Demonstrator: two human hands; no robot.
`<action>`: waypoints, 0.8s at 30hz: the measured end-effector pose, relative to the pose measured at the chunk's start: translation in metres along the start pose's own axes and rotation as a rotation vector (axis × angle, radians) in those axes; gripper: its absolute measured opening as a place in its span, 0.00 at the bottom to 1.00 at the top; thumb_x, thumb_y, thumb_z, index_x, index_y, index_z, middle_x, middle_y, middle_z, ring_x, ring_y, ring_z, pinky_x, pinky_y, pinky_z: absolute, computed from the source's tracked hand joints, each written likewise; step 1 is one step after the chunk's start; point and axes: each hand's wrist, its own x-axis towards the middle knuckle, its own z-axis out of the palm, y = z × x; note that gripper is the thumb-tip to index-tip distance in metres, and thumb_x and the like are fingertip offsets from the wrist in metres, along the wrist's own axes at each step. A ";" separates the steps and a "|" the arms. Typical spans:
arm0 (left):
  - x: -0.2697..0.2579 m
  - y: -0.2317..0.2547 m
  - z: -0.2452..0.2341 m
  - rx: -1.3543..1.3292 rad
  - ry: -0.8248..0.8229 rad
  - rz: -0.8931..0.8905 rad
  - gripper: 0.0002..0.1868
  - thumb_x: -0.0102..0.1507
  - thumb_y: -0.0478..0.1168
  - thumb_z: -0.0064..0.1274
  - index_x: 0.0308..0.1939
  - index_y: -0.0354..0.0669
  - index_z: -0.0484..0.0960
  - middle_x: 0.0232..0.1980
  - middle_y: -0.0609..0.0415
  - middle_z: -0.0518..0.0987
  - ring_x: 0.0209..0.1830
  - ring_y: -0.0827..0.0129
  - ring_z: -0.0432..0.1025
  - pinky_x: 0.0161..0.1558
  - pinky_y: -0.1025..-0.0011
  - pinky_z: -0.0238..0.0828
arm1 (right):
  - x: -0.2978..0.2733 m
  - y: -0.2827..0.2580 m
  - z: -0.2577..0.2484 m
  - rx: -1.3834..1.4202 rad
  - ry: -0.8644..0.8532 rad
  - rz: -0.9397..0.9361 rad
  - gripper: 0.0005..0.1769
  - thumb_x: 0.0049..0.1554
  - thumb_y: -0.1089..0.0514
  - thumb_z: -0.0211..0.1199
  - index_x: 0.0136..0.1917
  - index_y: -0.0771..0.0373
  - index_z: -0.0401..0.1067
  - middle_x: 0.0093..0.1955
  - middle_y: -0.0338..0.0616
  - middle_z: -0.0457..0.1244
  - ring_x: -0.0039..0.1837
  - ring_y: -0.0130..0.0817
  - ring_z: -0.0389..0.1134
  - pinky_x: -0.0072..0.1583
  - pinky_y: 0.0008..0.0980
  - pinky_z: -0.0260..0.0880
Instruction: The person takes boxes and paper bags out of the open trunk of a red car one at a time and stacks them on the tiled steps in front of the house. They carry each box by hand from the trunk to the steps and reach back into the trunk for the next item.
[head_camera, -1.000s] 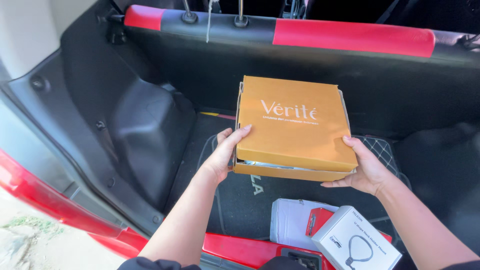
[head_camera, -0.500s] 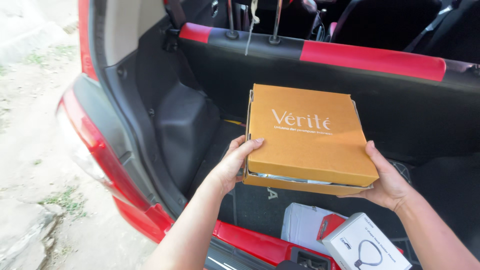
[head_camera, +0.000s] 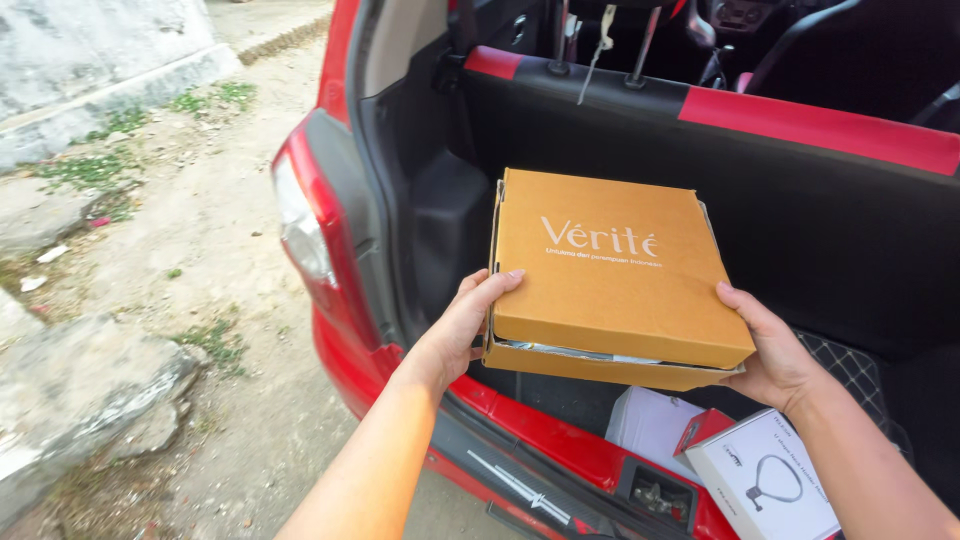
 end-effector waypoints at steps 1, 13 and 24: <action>-0.009 -0.002 -0.005 -0.014 0.008 0.000 0.58 0.47 0.70 0.54 0.78 0.60 0.53 0.70 0.47 0.70 0.63 0.56 0.67 0.63 0.45 0.59 | -0.005 0.001 0.005 -0.009 -0.016 -0.002 0.38 0.56 0.33 0.53 0.72 0.55 0.64 0.70 0.55 0.62 0.71 0.51 0.61 0.65 0.68 0.59; -0.088 -0.041 -0.063 -0.176 0.182 0.047 0.58 0.44 0.68 0.59 0.75 0.59 0.57 0.68 0.51 0.72 0.63 0.57 0.68 0.58 0.45 0.63 | -0.054 0.017 0.072 -0.115 -0.211 -0.034 0.44 0.54 0.26 0.50 0.74 0.53 0.64 0.73 0.54 0.59 0.74 0.52 0.57 0.67 0.68 0.56; -0.150 -0.072 -0.109 -0.264 0.363 0.073 0.51 0.45 0.65 0.58 0.71 0.62 0.63 0.66 0.52 0.74 0.60 0.59 0.71 0.54 0.49 0.70 | -0.051 0.031 0.134 -0.189 -0.466 -0.038 0.36 0.58 0.35 0.51 0.71 0.59 0.66 0.67 0.54 0.64 0.69 0.49 0.64 0.64 0.67 0.62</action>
